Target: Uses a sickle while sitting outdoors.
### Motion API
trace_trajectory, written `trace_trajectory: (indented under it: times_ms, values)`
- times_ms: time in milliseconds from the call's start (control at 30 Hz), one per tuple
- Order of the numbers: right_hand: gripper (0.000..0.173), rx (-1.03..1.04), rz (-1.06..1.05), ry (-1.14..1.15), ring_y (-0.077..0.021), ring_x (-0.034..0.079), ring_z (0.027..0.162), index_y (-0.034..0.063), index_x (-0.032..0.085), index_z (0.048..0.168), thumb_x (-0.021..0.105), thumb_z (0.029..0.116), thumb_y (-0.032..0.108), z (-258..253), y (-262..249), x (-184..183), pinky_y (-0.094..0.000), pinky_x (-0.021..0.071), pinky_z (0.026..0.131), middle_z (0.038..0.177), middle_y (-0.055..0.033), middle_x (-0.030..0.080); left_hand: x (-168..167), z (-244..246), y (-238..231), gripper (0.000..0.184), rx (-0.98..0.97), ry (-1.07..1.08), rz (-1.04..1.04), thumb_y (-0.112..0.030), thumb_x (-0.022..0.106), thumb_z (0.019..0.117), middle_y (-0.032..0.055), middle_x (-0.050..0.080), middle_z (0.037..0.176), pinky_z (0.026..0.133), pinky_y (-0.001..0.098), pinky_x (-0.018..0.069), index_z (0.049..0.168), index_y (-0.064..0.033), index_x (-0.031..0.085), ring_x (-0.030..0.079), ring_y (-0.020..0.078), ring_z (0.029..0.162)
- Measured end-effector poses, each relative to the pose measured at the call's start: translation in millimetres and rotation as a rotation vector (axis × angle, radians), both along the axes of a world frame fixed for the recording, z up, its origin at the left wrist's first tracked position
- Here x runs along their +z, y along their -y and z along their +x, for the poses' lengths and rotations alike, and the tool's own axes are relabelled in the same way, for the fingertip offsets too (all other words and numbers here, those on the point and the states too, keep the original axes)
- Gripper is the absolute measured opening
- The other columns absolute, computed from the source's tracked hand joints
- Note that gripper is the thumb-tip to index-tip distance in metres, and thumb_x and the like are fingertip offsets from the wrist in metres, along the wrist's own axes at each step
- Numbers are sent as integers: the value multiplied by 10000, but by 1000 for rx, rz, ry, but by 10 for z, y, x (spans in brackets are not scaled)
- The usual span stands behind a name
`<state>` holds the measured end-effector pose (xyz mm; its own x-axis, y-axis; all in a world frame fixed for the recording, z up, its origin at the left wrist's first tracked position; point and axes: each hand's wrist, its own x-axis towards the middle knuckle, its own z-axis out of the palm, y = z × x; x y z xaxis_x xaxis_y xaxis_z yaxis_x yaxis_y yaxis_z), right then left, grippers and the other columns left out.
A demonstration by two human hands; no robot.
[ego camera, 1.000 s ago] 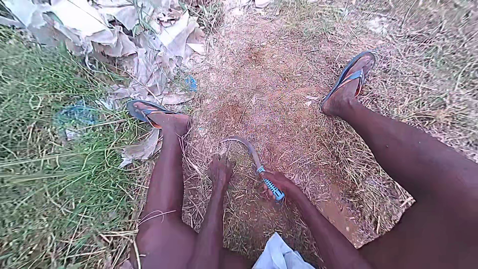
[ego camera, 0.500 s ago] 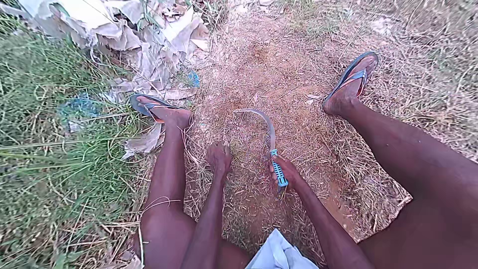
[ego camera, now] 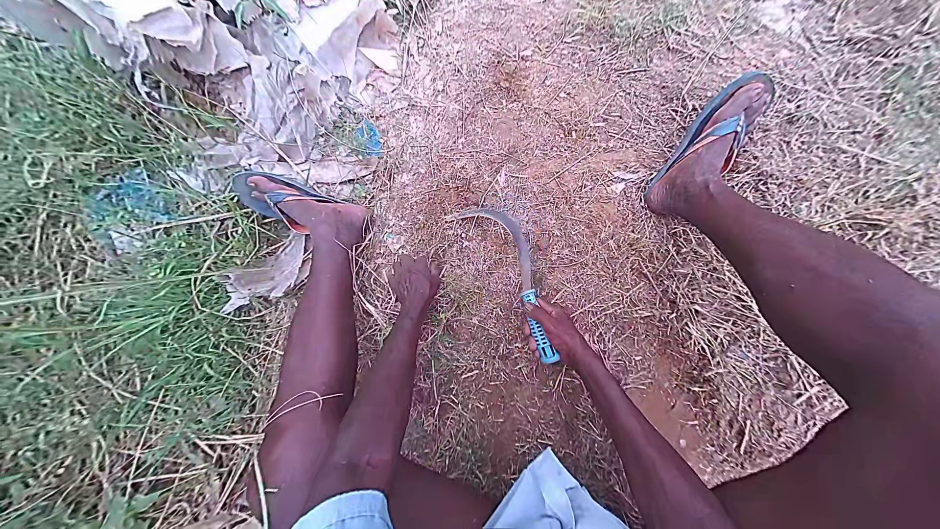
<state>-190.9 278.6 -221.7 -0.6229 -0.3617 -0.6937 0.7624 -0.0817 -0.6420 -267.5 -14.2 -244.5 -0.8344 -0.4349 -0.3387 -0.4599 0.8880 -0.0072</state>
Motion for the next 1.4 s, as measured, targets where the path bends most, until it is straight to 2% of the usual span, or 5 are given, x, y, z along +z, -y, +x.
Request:
trace_trajectory:
  times_ms: [233, 600, 900, 1200, 1400]
  values:
    - [386, 48, -3, -23, -139, 571, 476, 50, 479, 1405, 420, 1113, 296, -40, 95, 85, -282, 522, 448, 702, -49, 596, 214, 143, 123, 413, 59, 0, 109, -266, 426, 1086, 305, 564, 1363, 1010, 633, 476, 1301, 23, 628, 576, 465, 1256]
    - [388, -3, -15, 41, -156, 572, 474, 57, 482, 1376, 402, 1121, 338, 169, 472, 163, -304, 521, 436, 709, -62, 593, 461, 493, -389, 437, -99, 249, 144, -357, 454, 1078, 249, 583, 1390, 1056, 635, 425, 1308, -47, 659, 523, 430, 1340]
    - [400, 405, 97, 72, -139, 543, 450, 96, 507, 1364, 390, 1115, 386, 445, 87, 27, -295, 500, 433, 681, -44, 583, 557, 599, -244, 415, -26, -49, 286, -333, 465, 1087, 215, 639, 1326, 1057, 606, 441, 1389, -100, 628, 596, 395, 1260]
    - [347, 283, 127, -158, -137, 559, 477, 59, 534, 1321, 444, 1098, 310, 97, -16, 243, -297, 526, 462, 713, -43, 580, 503, 630, -107, 446, 68, -132, 335, -331, 462, 1091, 234, 631, 1345, 1090, 600, 424, 1398, -39, 599, 587, 409, 1279]
    - [302, 126, 116, -287, -138, 585, 489, 30, 560, 1224, 442, 1096, 277, -81, 63, 533, -290, 532, 474, 687, -45, 615, 367, 216, -111, 577, 3, -295, 282, -431, 445, 1081, 297, 554, 1400, 1097, 641, 386, 1429, 20, 540, 507, 468, 1336]
